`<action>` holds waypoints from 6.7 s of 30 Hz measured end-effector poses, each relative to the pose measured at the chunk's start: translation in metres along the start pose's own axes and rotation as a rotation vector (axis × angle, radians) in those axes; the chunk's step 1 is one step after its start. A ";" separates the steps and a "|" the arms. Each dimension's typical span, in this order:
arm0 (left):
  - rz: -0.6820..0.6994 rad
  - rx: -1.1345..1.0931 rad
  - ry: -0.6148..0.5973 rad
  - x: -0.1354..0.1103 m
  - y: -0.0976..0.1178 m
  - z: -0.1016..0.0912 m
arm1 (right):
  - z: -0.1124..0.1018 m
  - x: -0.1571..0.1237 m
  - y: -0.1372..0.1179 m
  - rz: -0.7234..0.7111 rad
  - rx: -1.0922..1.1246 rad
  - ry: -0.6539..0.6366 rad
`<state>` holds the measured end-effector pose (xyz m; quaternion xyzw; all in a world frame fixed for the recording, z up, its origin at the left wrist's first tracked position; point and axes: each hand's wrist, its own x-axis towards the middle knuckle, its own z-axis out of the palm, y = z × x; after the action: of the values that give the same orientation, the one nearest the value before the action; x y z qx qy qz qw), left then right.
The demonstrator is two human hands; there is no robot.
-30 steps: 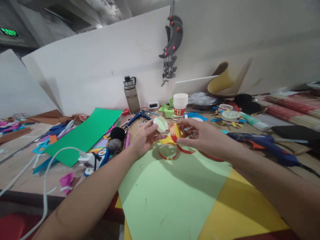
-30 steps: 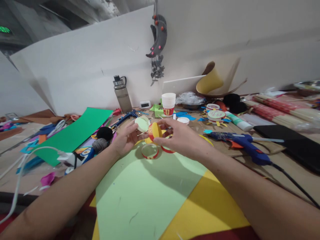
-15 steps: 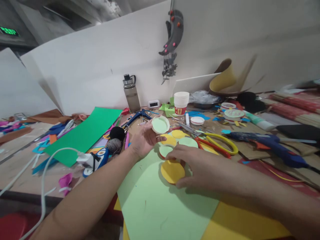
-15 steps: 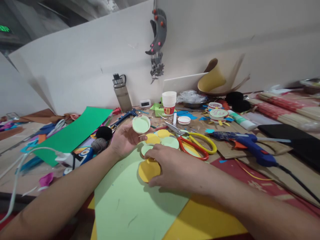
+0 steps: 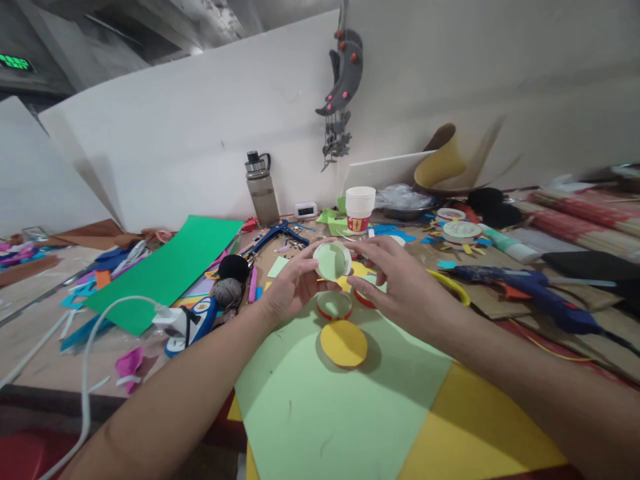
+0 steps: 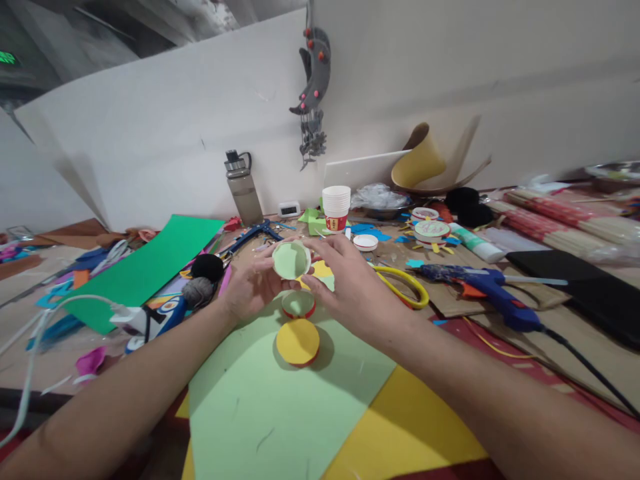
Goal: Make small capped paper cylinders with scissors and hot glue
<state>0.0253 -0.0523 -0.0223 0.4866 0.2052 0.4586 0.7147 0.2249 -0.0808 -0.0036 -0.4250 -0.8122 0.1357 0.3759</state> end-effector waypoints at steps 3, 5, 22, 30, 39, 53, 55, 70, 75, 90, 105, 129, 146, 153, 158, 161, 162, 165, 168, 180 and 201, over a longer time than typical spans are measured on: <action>0.002 -0.007 0.021 0.000 0.000 -0.001 | -0.001 0.001 0.000 0.009 0.016 -0.004; -0.010 -0.026 0.025 0.000 0.000 -0.002 | 0.000 0.001 0.001 -0.004 0.017 -0.022; 0.008 -0.109 0.177 0.006 0.001 -0.008 | -0.006 -0.014 -0.019 -0.092 0.048 -0.550; 0.000 -0.084 0.168 0.005 0.001 -0.005 | -0.006 -0.021 -0.018 -0.102 0.036 -0.591; 0.043 0.083 0.072 0.000 -0.004 0.003 | -0.009 0.001 -0.007 0.046 0.226 -0.009; 0.061 0.149 -0.036 -0.004 -0.003 0.010 | -0.005 0.002 -0.001 0.030 0.093 0.064; 0.069 0.160 -0.050 -0.004 -0.003 0.010 | -0.006 0.002 -0.001 0.026 0.082 0.050; 0.132 0.312 -0.112 0.002 -0.009 -0.003 | 0.000 0.002 0.005 -0.041 0.104 0.055; 0.207 0.406 -0.074 0.004 -0.008 -0.004 | 0.007 0.002 0.009 -0.082 0.176 0.077; 0.277 0.440 0.097 0.000 -0.007 0.003 | 0.012 -0.002 0.007 -0.217 0.156 0.057; 0.048 -0.005 0.124 -0.002 -0.009 0.013 | 0.014 -0.004 0.006 -0.191 -0.002 0.020; 0.011 -0.003 0.387 0.007 0.007 -0.003 | -0.018 0.013 0.015 0.019 0.106 0.308; 0.276 -0.005 0.639 0.018 0.036 -0.036 | -0.029 0.023 0.035 0.125 -0.104 0.290; 0.175 -0.068 0.614 0.017 0.030 -0.032 | 0.008 0.034 0.045 0.058 -0.368 -0.108; 0.082 -0.101 0.595 0.015 0.026 -0.029 | 0.028 0.051 0.028 0.021 -0.697 -0.319; 0.049 -0.083 0.587 0.014 0.025 -0.029 | 0.038 0.063 0.022 0.015 -0.748 -0.352; 0.049 -0.079 0.582 0.014 0.025 -0.029 | 0.042 0.066 0.022 0.018 -0.759 -0.361; 0.069 -0.076 0.565 0.014 0.025 -0.030 | 0.050 0.073 0.025 0.037 -0.777 -0.389; 0.079 -0.063 0.563 0.014 0.024 -0.030 | 0.053 0.076 0.028 0.054 -0.771 -0.394; 0.163 -0.172 0.561 0.015 0.027 -0.026 | 0.022 0.057 0.014 0.209 -0.413 0.054; -0.013 -0.167 0.418 0.007 0.012 0.010 | 0.009 0.015 -0.013 -0.237 0.231 0.323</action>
<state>0.0307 -0.0497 -0.0066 0.3187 0.3134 0.5604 0.6972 0.2053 -0.0760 0.0041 -0.2971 -0.7646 0.1131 0.5607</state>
